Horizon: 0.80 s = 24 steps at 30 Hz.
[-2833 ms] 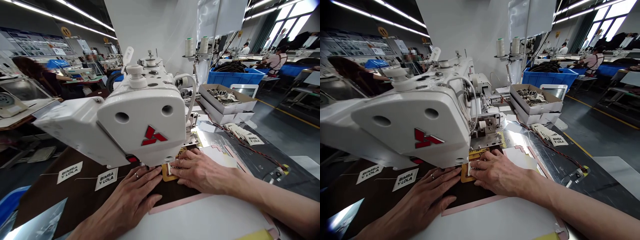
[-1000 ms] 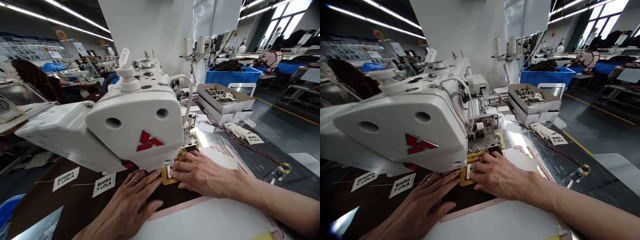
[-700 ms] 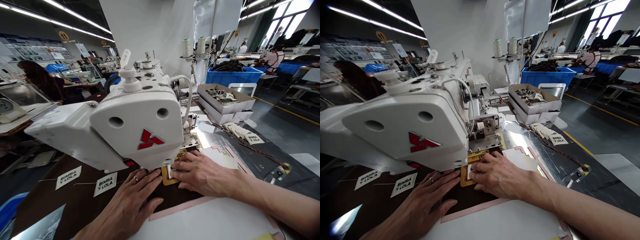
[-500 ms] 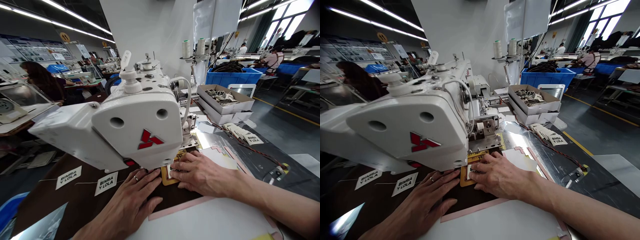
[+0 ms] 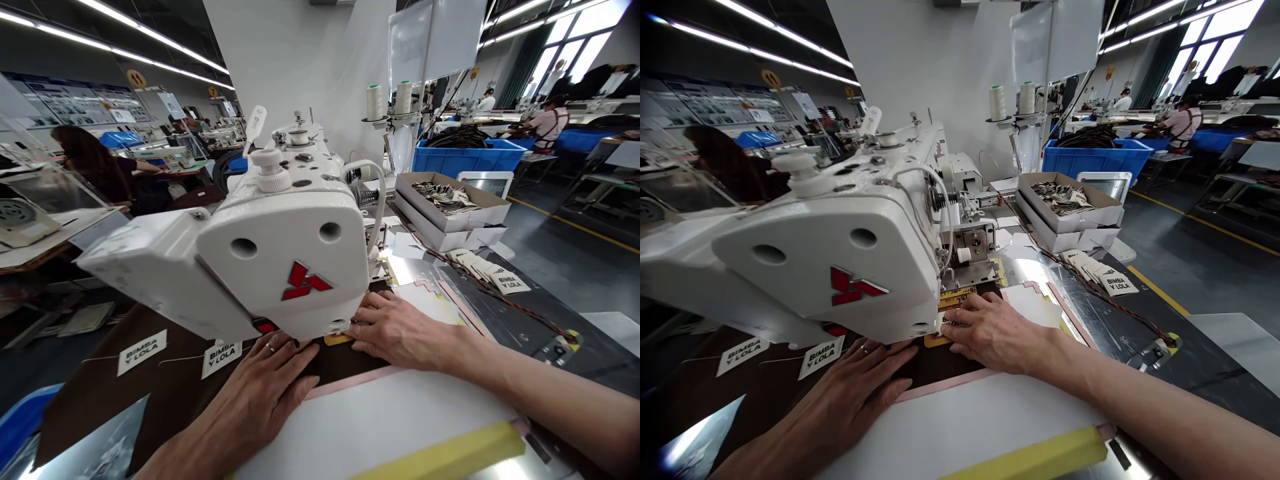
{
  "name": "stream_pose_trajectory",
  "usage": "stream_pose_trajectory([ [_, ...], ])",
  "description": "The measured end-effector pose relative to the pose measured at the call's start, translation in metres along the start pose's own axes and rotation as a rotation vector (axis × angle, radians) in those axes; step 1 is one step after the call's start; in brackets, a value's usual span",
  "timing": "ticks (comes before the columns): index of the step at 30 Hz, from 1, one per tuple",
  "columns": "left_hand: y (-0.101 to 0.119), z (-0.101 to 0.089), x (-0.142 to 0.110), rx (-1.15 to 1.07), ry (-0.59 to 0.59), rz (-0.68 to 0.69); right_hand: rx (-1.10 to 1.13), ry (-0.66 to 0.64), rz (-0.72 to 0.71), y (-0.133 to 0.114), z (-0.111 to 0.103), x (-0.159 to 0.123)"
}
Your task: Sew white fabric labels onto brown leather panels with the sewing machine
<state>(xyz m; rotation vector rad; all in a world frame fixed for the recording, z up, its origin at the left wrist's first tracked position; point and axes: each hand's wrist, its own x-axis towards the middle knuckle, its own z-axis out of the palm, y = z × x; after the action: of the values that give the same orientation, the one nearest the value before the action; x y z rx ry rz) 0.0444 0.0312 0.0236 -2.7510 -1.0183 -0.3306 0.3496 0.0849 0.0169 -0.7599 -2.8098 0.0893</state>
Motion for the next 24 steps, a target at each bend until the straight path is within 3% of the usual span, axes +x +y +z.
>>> stream_pose_trajectory([
  [10,-0.003,0.017,-0.015,0.015,0.021,-0.014,-0.032,-0.050,0.020,-0.007,-0.006,0.001],
  [15,0.003,0.014,-0.019,0.056,0.011,-0.066,-0.021,-0.068,0.038,-0.009,-0.007,0.001],
  [19,0.004,0.014,-0.020,0.082,0.055,0.008,0.021,-0.025,0.042,-0.009,-0.005,-0.003],
  [24,0.003,0.016,-0.025,0.043,0.067,-0.012,0.033,0.046,0.047,-0.006,-0.008,-0.014],
])
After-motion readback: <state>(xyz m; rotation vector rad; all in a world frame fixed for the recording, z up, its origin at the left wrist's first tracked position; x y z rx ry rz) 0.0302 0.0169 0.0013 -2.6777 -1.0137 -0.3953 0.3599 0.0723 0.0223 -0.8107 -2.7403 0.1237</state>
